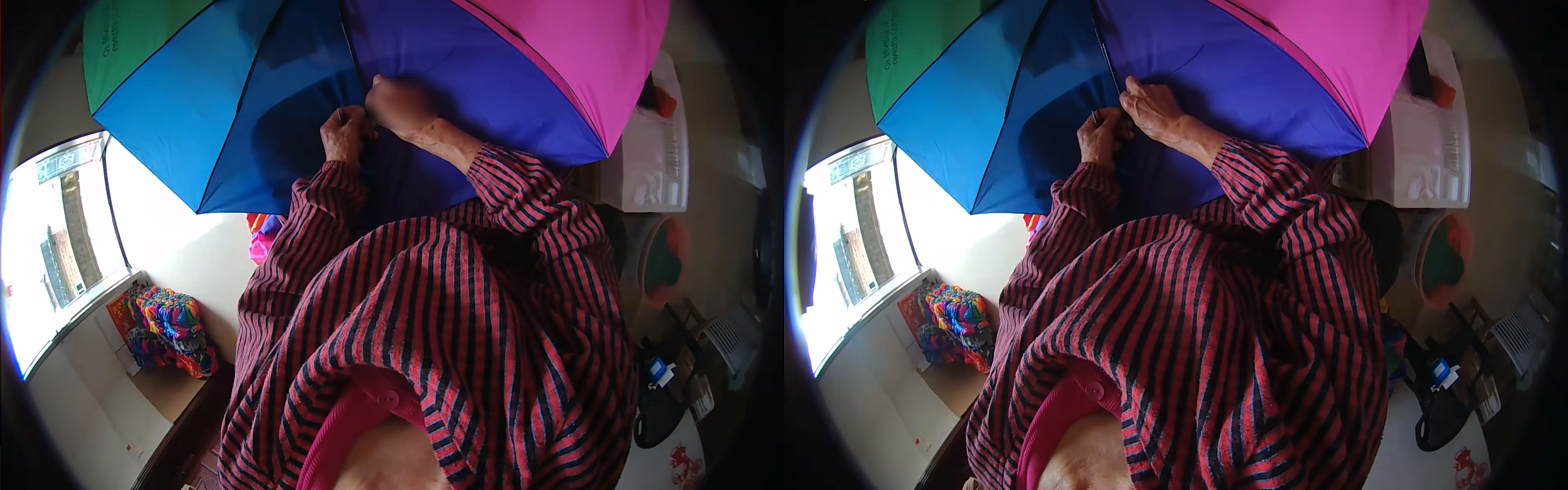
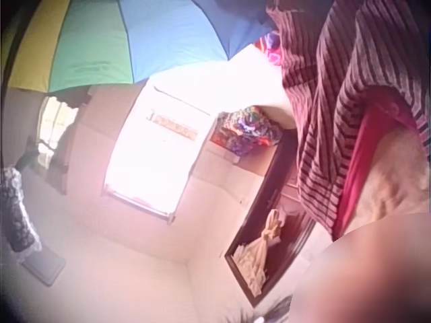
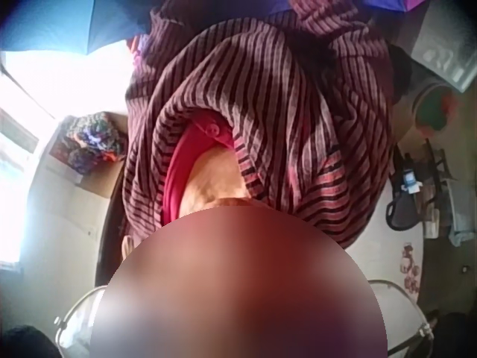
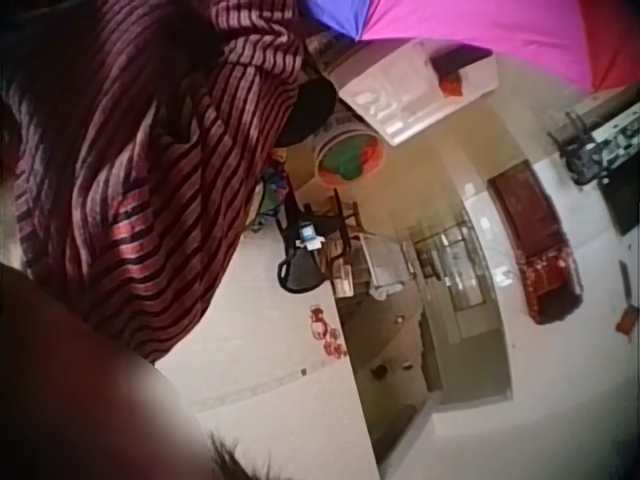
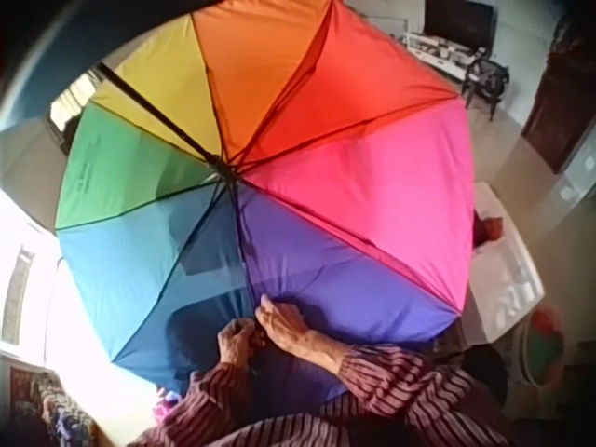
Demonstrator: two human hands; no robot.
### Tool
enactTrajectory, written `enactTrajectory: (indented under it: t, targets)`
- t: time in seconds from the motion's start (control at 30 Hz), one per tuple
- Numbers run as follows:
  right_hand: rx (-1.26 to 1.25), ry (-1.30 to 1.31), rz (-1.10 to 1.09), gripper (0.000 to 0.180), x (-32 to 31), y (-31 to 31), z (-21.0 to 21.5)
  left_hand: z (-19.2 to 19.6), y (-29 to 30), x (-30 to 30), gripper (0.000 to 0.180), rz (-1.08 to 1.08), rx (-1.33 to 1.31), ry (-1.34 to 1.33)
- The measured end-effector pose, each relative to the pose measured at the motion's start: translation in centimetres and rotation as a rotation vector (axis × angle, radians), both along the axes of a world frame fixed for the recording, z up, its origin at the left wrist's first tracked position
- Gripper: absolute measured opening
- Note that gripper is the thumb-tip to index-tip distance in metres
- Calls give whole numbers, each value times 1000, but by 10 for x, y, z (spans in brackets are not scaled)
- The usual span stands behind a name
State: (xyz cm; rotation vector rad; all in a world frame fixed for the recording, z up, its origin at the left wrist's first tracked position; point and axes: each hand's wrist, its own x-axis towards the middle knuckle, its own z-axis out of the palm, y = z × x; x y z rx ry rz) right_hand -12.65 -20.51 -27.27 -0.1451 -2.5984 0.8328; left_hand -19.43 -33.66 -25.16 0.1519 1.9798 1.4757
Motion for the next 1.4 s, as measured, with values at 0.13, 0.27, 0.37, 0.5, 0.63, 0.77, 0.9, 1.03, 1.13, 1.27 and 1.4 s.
enactTrajectory:
  t: [0.13,0.27,0.37,0.5,0.63,0.77,0.9,1.03,1.13,1.27,1.4]
  targets:
    - [-15,-9,24,10,-5,11,-14,4,1,4,17,85,44,-33]
    - [243,-141,-12,15,1,46,-16,15,5,8,13,90,47,-47]
    - [-572,-157,-210,16,4,51,47,-5,-13,-1,16,75,66,-31]
    - [62,34,-3,13,2,29,21,-3,-4,-1,17,13,46,0]
    - [206,-102,-41,10,0,8,13,-6,-4,1,17,25,52,4]
    - [196,-135,-4,13,-4,3,15,-4,-2,1,16,48,62,17]
    - [228,-155,50,12,-8,1,15,-3,-4,2,16,53,44,28]
    - [337,-152,67,12,-9,2,8,-2,-2,1,16,24,7,50]
    - [383,-134,130,10,-9,6,7,-2,-4,0,15,23,-10,54]
    - [455,-176,151,9,4,34,16,-3,-3,-1,16,55,25,24]
    - [-201,-190,-29,9,13,50,36,-14,-8,1,22,68,39,60]
